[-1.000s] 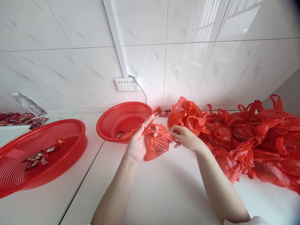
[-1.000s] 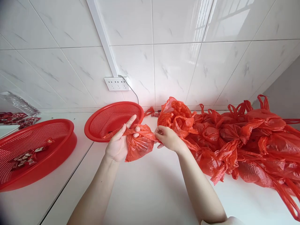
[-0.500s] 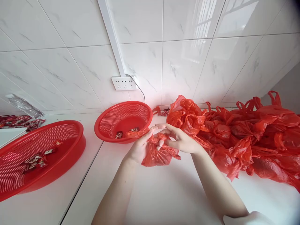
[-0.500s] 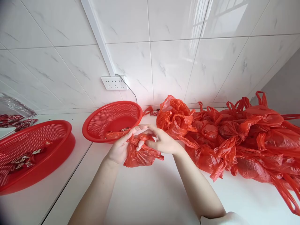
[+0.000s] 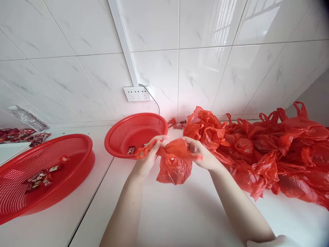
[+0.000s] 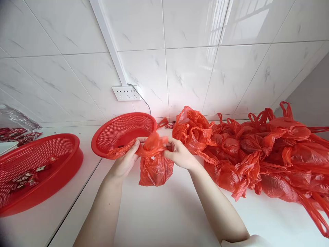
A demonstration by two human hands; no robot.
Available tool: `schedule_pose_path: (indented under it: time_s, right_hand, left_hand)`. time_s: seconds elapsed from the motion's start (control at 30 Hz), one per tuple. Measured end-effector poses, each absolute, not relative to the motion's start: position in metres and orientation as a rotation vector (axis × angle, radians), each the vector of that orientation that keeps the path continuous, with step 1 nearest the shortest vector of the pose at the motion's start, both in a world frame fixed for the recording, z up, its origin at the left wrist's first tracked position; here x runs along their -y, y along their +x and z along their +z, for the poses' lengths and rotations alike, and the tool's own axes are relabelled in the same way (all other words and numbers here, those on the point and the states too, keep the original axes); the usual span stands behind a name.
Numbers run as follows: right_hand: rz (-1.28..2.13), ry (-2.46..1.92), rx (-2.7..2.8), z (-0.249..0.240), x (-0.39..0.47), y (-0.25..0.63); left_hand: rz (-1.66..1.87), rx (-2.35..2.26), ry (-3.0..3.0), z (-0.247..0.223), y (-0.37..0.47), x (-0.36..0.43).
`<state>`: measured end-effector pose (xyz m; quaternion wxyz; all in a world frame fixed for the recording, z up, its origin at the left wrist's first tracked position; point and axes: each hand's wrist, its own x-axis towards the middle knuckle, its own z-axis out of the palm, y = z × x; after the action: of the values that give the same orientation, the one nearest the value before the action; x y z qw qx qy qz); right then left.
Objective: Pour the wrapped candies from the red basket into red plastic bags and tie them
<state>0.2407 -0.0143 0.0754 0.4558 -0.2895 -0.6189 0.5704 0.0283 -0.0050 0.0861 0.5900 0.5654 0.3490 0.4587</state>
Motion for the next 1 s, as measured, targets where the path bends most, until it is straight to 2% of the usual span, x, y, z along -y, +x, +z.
schedule_pose_path:
  time_s: [0.17, 0.33, 0.47, 0.6, 0.73, 0.87, 1.0]
  right_hand:
    - [1.518, -0.699, 1.289, 0.07, 0.007, 0.238]
    - [1.397, -0.689, 1.524, 0.072, 0.011, 0.238]
    - [1.24, -0.749, 1.71, 0.072, 0.015, 0.231]
    - [1.235, -0.891, 1.382, 0.062, 0.007, 0.223]
    - [1.542, -0.757, 0.811, 0.052, -0.007, 0.221]
    - [1.72, -0.594, 0.606, 0.05, -0.01, 0.215]
    - [1.567, -0.523, 0.82, 0.053, 0.002, 0.207]
  left_hand:
    - [0.749, -0.773, 1.477, 0.083, 0.03, 0.006]
    - [1.026, -1.02, 1.367, 0.062, 0.047, 0.005]
    - [1.217, -1.026, 1.139, 0.052, 0.064, 0.003]
    - [1.324, -0.963, 1.079, 0.06, 0.065, 0.003]
    - [1.378, -0.724, 1.127, 0.071, 0.057, 0.004]
    - [1.237, -0.436, 0.993, 0.068, 0.059, 0.004]
    - [1.019, -0.531, 0.875, 0.062, 0.064, 0.001]
